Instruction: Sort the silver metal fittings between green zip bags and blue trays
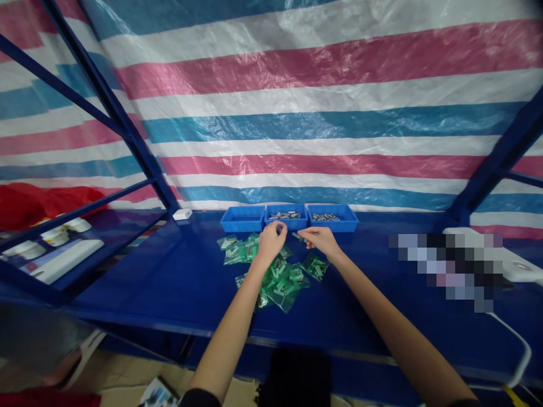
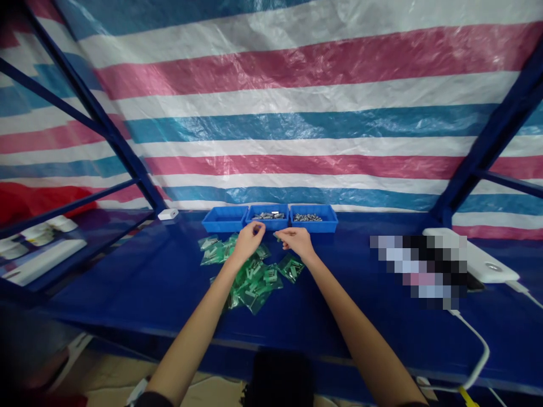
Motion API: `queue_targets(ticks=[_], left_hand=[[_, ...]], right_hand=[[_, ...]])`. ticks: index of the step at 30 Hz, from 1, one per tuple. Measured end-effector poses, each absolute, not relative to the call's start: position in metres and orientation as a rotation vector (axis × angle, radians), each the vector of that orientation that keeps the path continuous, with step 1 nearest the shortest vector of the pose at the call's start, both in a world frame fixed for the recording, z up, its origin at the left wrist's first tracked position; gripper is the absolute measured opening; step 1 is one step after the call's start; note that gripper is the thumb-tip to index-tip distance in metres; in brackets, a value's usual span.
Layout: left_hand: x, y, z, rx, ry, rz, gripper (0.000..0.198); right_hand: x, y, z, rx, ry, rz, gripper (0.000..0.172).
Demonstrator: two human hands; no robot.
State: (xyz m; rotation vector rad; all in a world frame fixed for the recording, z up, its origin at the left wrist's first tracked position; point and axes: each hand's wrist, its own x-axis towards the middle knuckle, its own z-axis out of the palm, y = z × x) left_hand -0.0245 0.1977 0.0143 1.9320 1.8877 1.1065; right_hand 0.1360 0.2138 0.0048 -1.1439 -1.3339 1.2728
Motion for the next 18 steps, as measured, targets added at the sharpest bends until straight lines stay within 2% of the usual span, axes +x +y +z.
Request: queue_targets(ticks=[3,6,11,15,18], left_hand=[[-0.024,0.194,0.008,2.247,1.931,0.704,0.027],[-0.022,0.191,0.006,2.379,1.817,0.455,0.037],[-0.02,0.189,0.006,2.439,1.767,0.417,0.045],[-0.019,0.188,0.005,2.485,1.723,0.399,0.048],[-0.018,0.189,0.005,2.518,1.705,0.405,0.045]], right_hand=[[0.136,0.217,0.002,-1.156,-1.324,1.28,0.025],[0.138,0.222,0.001,-1.167,-1.285,1.259,0.023],[0.138,0.225,0.014,-1.05,-1.183,1.315,0.023],[0.135,0.222,0.024,-0.734,-1.162,1.423,0.043],[0.133,0.219,0.022,-0.839,-1.258,1.391,0.036]])
